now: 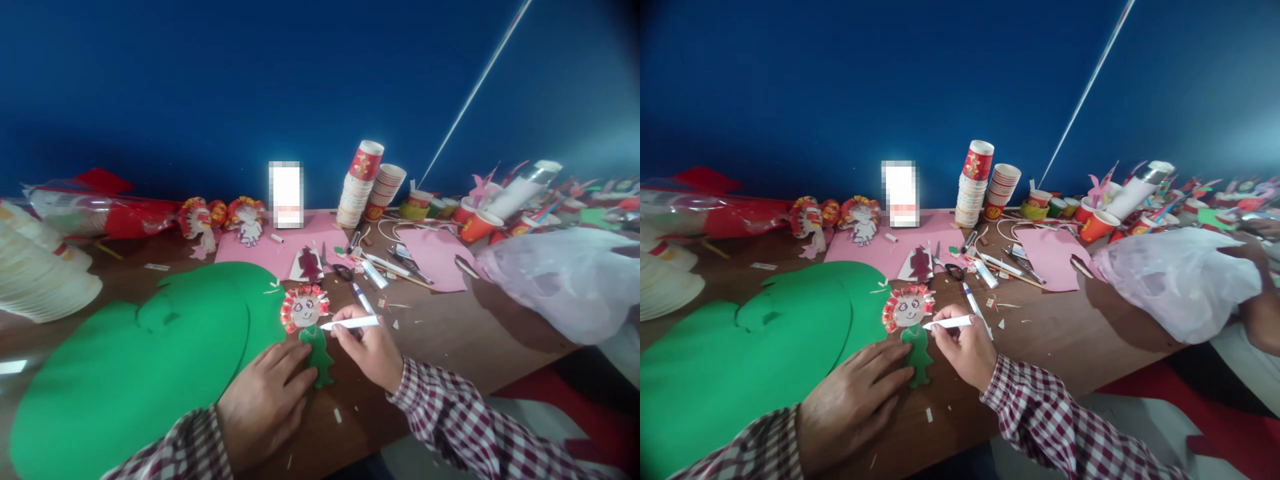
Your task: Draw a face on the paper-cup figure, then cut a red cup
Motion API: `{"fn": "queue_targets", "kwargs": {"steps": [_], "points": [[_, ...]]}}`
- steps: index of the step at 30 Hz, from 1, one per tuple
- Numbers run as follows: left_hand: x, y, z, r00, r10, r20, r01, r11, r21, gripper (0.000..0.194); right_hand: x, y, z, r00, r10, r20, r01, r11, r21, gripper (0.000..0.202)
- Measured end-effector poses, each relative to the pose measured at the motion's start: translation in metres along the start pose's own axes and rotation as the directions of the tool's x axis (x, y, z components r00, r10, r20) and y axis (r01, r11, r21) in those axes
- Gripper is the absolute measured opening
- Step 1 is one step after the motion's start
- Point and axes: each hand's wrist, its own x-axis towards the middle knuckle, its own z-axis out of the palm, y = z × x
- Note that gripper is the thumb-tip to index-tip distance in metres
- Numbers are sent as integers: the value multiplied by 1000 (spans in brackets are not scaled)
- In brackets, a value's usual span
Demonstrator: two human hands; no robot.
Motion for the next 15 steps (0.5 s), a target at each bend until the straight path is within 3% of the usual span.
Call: {"fn": "queue_targets", "kwargs": {"steps": [15], "points": [[0,0,-1,1000,4,1,-4,1000,-2,33,0,0,0,1000,-8,-3,8,1000,-14,11]]}}
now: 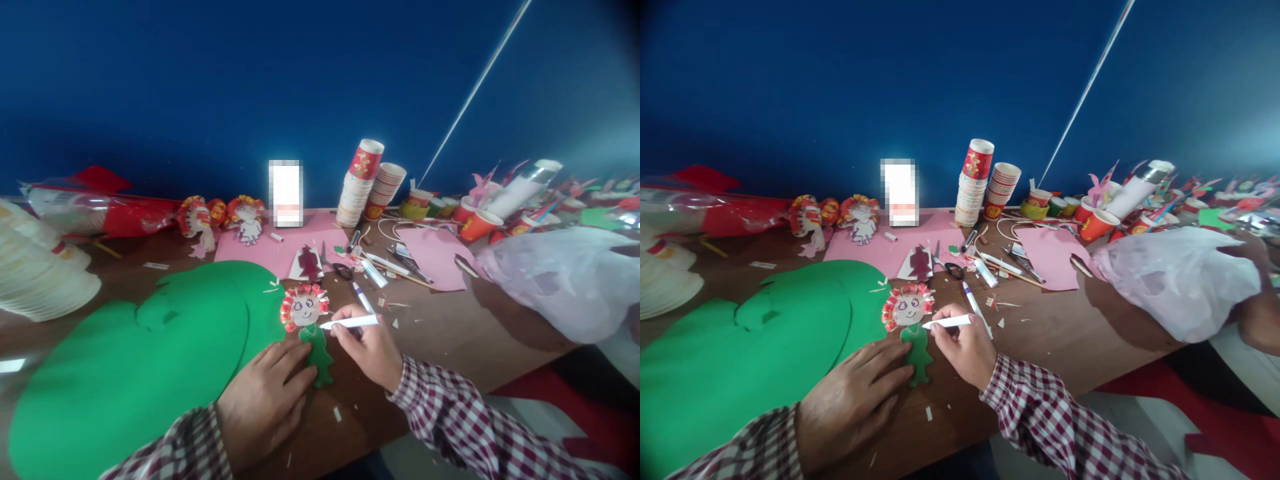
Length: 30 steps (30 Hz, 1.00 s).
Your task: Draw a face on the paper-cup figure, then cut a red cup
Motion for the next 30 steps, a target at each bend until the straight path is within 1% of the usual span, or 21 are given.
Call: {"fn": "queue_targets", "kwargs": {"steps": [9,14,19,30], "points": [[0,-1,-1,1000,10,-22,-10,1000,2,33,0,1,0,1000,14,5,-14,1000,2,11],[0,0,-1,1000,3,-4,-3,1000,-1,34,0,0,0,1000,13,9,-13,1000,5,10],[0,0,-1,1000,1,-25,-1,1000,-3,33,0,-1,-1,1000,5,10,-5,1000,0,10],[-1,-1,0,1000,-1,0,1,1000,12,34,0,0,-1,1000,4,5,-4,1000,4,9]]}}
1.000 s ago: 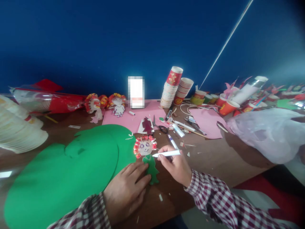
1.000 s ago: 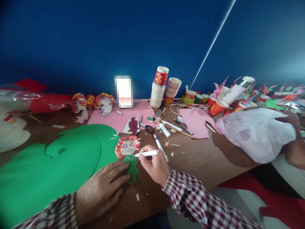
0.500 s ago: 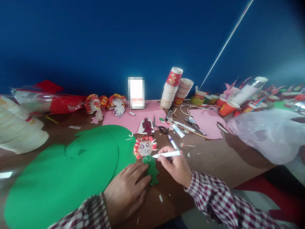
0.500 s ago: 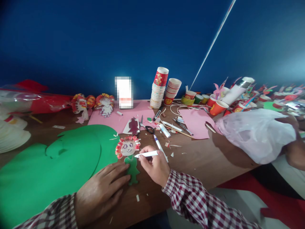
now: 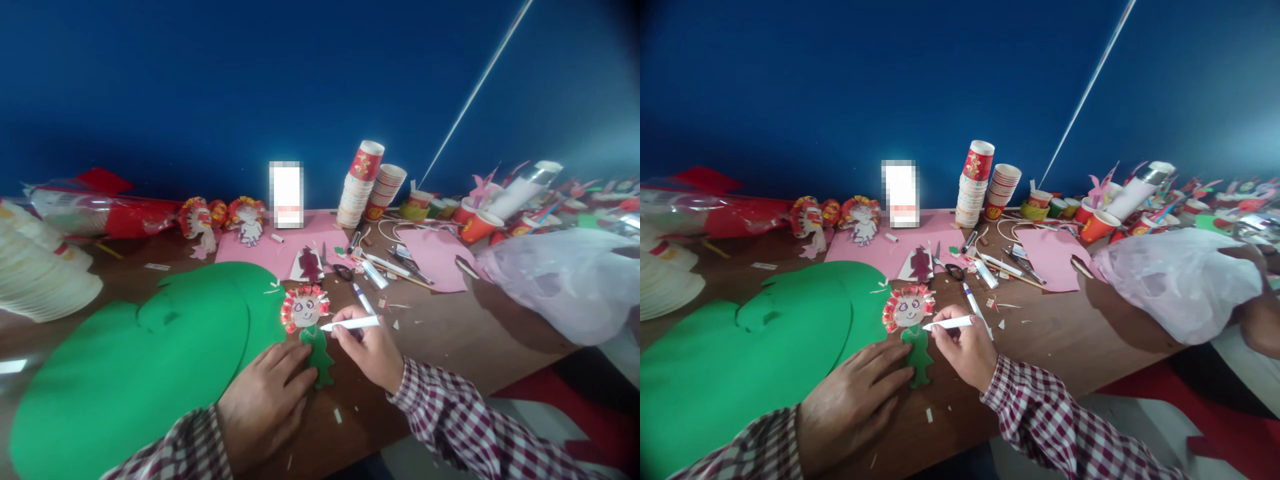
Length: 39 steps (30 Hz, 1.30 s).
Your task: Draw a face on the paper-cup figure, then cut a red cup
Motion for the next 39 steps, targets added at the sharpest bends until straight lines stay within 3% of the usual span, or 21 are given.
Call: {"fn": "queue_targets", "kwargs": {"steps": [39], "points": [[-1,-1,3,1000,1,4,-1,1000,-8,33,0,1,0,1000,-2,-3,2,1000,10,8]]}}
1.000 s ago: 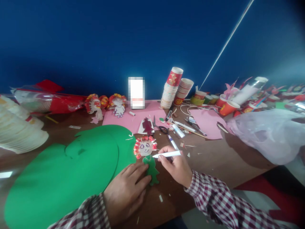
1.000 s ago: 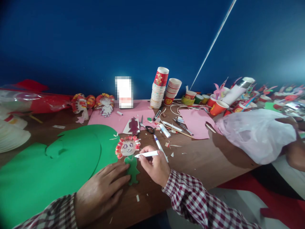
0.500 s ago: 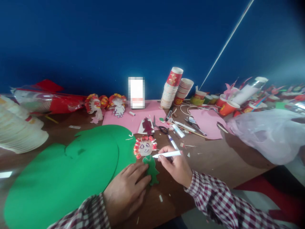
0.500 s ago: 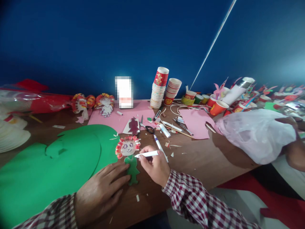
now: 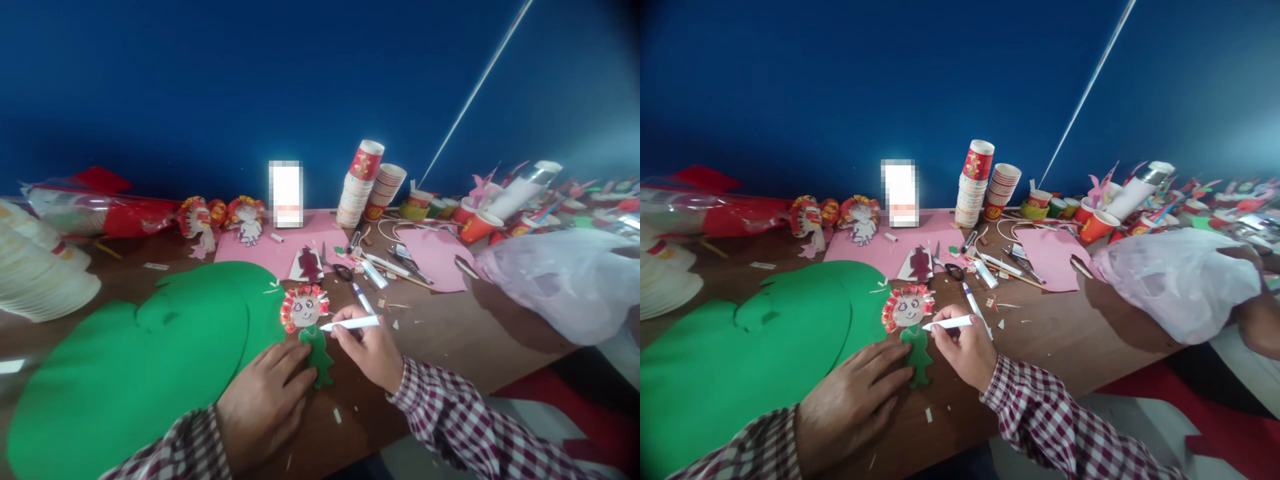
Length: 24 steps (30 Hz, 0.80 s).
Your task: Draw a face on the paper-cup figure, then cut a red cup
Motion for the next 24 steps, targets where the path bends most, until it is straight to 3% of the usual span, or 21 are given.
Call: {"fn": "queue_targets", "kwargs": {"steps": [24], "points": [[-1,1,-1,1000,0,-8,1,1000,4,33,0,0,0,1000,12,1,-12,1000,-1,9]]}}
